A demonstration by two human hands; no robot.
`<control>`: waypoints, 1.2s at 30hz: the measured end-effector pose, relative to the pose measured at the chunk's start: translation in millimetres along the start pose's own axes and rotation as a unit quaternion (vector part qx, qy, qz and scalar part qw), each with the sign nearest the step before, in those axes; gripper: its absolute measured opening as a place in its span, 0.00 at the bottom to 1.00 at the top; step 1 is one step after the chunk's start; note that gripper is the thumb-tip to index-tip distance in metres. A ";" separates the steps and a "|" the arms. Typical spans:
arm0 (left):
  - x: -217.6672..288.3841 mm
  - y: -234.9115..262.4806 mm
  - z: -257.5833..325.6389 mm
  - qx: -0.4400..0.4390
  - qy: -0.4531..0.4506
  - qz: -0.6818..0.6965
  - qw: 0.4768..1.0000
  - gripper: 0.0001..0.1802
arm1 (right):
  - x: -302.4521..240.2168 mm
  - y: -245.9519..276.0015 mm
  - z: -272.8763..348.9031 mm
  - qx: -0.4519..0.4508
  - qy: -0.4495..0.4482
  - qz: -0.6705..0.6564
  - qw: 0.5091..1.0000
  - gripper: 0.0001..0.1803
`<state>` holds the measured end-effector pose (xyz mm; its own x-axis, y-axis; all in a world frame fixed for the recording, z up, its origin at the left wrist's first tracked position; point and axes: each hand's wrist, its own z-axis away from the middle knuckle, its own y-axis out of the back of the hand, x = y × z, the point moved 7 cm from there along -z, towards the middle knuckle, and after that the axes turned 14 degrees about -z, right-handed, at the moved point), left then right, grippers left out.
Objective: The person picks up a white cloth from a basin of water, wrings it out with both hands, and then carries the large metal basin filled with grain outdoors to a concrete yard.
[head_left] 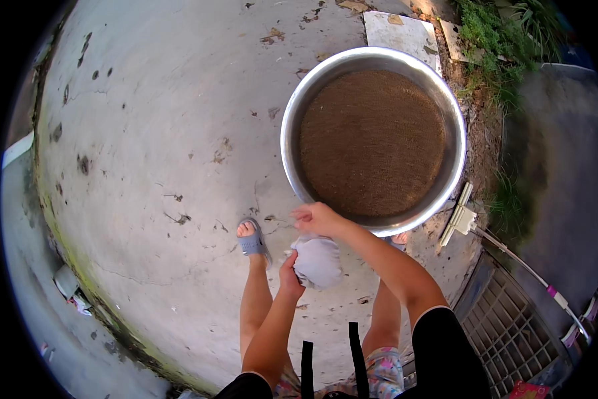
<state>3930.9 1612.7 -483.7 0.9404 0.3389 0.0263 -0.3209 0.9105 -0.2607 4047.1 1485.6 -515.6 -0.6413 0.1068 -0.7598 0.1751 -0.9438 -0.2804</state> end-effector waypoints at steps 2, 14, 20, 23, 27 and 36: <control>7.4 1.8 3.9 -0.005 -0.004 0.000 1.000 0.23 | -10.7 42.7 -8.7 0.167 0.053 -0.020 0.984 0.13; 13.4 -19.6 -4.2 -0.014 0.003 -0.023 1.000 0.23 | -41.6 275.6 -9.3 0.423 -0.043 0.328 0.844 0.24; 18.7 -15.3 -2.8 -0.013 0.012 -0.038 0.999 0.24 | -31.8 157.1 -2.0 0.126 -0.023 0.569 0.812 0.20; 15.6 -19.6 -6.1 -0.018 0.014 -0.038 0.999 0.24 | -24.3 191.7 24.7 0.174 -0.030 0.624 0.761 0.20; 19.7 -20.6 -5.4 -0.010 0.002 -0.046 0.999 0.25 | -67.6 230.9 43.2 0.310 0.137 0.505 0.794 0.10; 31.3 -36.7 -10.2 -0.011 -0.006 -0.035 0.999 0.24 | -77.6 325.4 -5.8 0.606 0.070 0.203 0.766 0.08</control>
<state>3973.2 1587.5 -483.1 0.9591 0.2774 0.0558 -0.2518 0.9266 -0.2792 4158.2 1172.1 -551.2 -0.6170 -0.3193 -0.7193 -0.5368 -0.4975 0.6814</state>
